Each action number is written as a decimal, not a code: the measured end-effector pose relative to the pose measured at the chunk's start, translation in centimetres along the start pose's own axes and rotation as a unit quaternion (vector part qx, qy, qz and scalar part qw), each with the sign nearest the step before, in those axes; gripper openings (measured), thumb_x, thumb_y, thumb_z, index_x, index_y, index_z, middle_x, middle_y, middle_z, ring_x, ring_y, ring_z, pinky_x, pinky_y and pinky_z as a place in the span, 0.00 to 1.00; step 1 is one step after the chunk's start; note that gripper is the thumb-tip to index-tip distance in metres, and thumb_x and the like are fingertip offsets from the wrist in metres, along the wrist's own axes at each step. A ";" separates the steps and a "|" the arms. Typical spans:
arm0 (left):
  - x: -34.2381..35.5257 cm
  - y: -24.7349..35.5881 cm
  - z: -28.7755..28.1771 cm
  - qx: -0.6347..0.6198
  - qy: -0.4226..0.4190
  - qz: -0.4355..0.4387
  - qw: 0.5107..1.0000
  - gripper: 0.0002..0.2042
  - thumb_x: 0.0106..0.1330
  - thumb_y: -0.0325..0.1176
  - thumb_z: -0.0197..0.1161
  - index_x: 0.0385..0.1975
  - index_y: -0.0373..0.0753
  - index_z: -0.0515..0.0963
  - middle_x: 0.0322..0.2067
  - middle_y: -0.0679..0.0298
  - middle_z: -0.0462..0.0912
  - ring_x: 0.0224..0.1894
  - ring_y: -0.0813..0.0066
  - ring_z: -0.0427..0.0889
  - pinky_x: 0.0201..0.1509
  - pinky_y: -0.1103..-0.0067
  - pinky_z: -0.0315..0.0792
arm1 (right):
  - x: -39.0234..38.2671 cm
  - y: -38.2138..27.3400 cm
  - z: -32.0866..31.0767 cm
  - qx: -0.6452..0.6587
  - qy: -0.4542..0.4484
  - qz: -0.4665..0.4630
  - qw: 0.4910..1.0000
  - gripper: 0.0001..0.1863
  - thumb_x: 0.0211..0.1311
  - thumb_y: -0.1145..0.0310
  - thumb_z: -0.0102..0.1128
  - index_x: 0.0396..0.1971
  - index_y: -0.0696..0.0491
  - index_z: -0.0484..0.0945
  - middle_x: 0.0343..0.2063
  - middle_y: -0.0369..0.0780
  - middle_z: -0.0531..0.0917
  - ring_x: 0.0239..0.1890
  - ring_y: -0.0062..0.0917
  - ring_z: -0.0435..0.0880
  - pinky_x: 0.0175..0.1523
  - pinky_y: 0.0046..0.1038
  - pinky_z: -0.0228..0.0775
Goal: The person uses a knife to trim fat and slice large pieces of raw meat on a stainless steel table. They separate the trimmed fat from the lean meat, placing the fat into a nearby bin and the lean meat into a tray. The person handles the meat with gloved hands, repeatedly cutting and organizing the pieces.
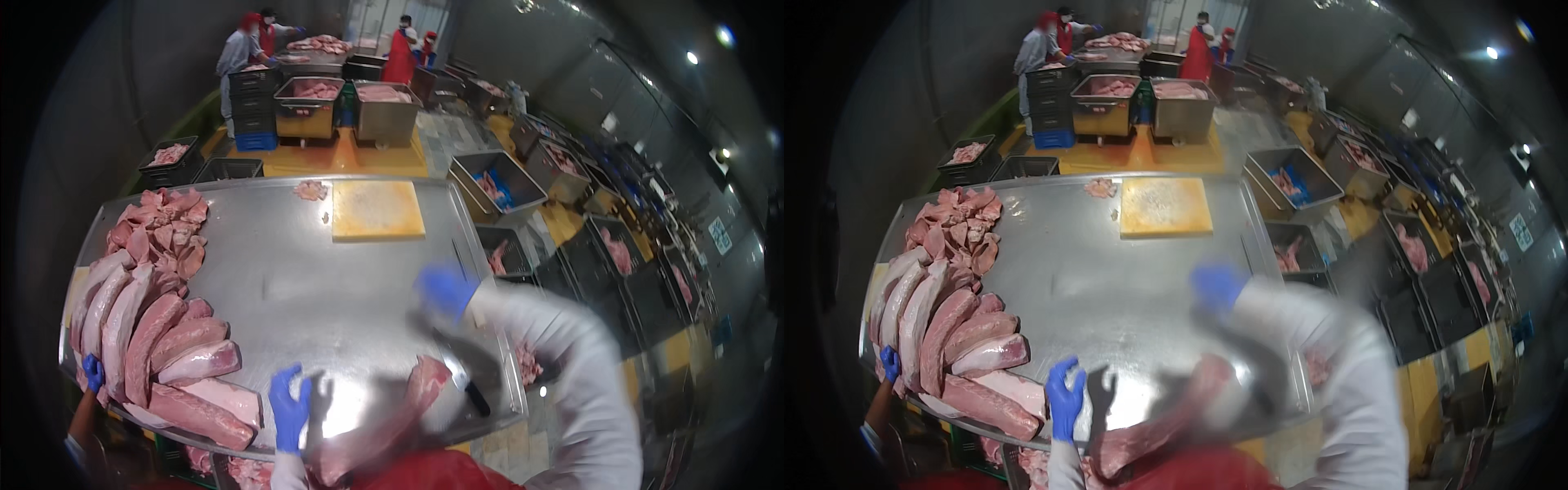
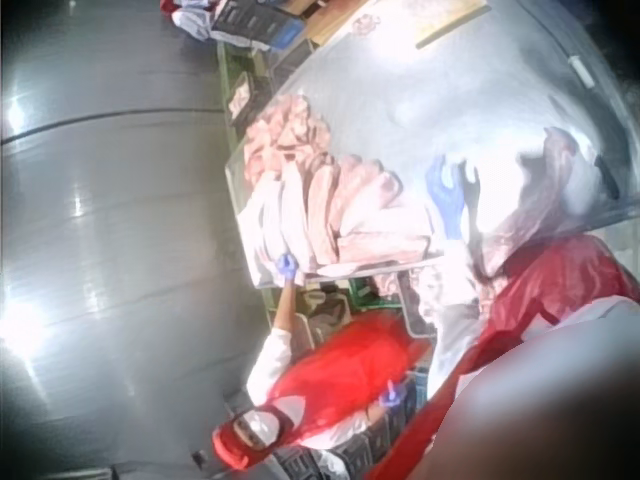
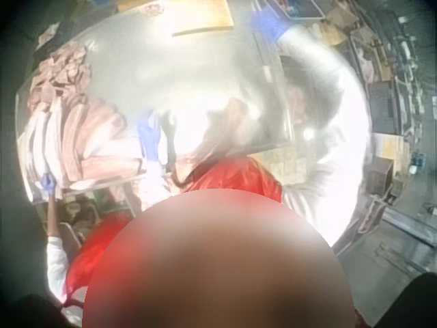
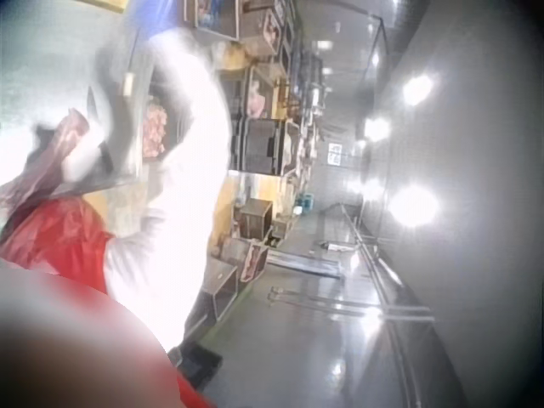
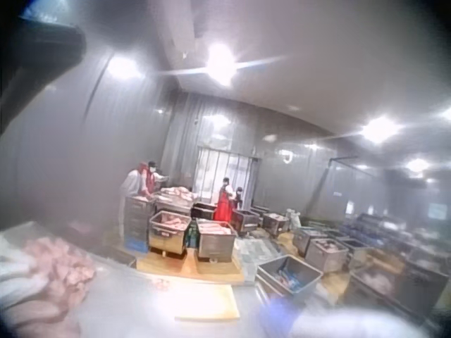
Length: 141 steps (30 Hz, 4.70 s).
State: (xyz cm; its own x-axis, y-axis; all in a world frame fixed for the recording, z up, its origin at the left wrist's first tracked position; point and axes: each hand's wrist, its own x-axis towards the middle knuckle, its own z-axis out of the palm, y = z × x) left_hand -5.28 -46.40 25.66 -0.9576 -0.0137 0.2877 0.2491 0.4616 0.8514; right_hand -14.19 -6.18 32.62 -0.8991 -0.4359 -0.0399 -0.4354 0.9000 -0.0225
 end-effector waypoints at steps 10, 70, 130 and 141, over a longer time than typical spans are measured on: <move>-17.6 -4.4 1.5 0.223 -0.320 0.028 0.920 0.29 0.59 0.45 0.67 0.61 0.41 0.73 0.54 0.48 0.78 0.54 0.48 0.77 0.61 0.60 0.68 | -11.6 -8.9 13.6 0.572 0.072 0.135 0.806 0.16 0.67 0.64 0.56 0.47 0.58 0.82 0.32 0.50 0.86 0.35 0.34 0.87 0.41 0.34 0.77; -17.9 -9.1 -2.0 0.132 -0.189 -0.231 0.945 0.28 0.60 0.41 0.74 0.56 0.29 0.77 0.49 0.50 0.84 0.52 0.67 0.83 0.58 0.74 0.75 | -32.0 -13.4 19.2 0.519 -0.115 0.172 0.829 0.26 0.69 0.71 0.57 0.66 0.50 0.70 0.51 0.49 0.83 0.45 0.37 0.86 0.52 0.33 0.75; -1.5 -16.9 6.0 0.074 -0.371 0.082 0.922 0.07 0.66 0.30 0.63 0.39 0.35 0.82 0.32 0.50 0.84 0.35 0.51 0.83 0.40 0.69 0.76 | -13.9 -19.5 14.7 0.573 -0.179 0.226 0.767 0.27 0.74 0.62 0.49 0.71 0.44 0.64 0.25 0.30 0.73 0.23 0.15 0.68 0.27 0.21 0.67; 2.6 -16.7 5.3 -0.002 -0.487 0.120 0.865 0.10 0.66 0.34 0.62 0.42 0.36 0.82 0.33 0.48 0.83 0.34 0.44 0.80 0.41 0.66 0.76 | -7.8 -19.1 11.3 0.452 -0.188 0.106 0.866 0.18 0.69 0.67 0.49 0.56 0.53 0.76 0.29 0.50 0.80 0.28 0.42 0.79 0.38 0.39 0.71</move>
State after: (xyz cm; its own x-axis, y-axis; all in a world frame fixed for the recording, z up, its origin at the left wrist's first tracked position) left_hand -12.70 -49.41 9.87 -0.5451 0.8369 -0.0492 0.4559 0.3451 0.8204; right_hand 1.68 -20.01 22.05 -0.8019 -0.3846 -0.4573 0.1034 0.6645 -0.7401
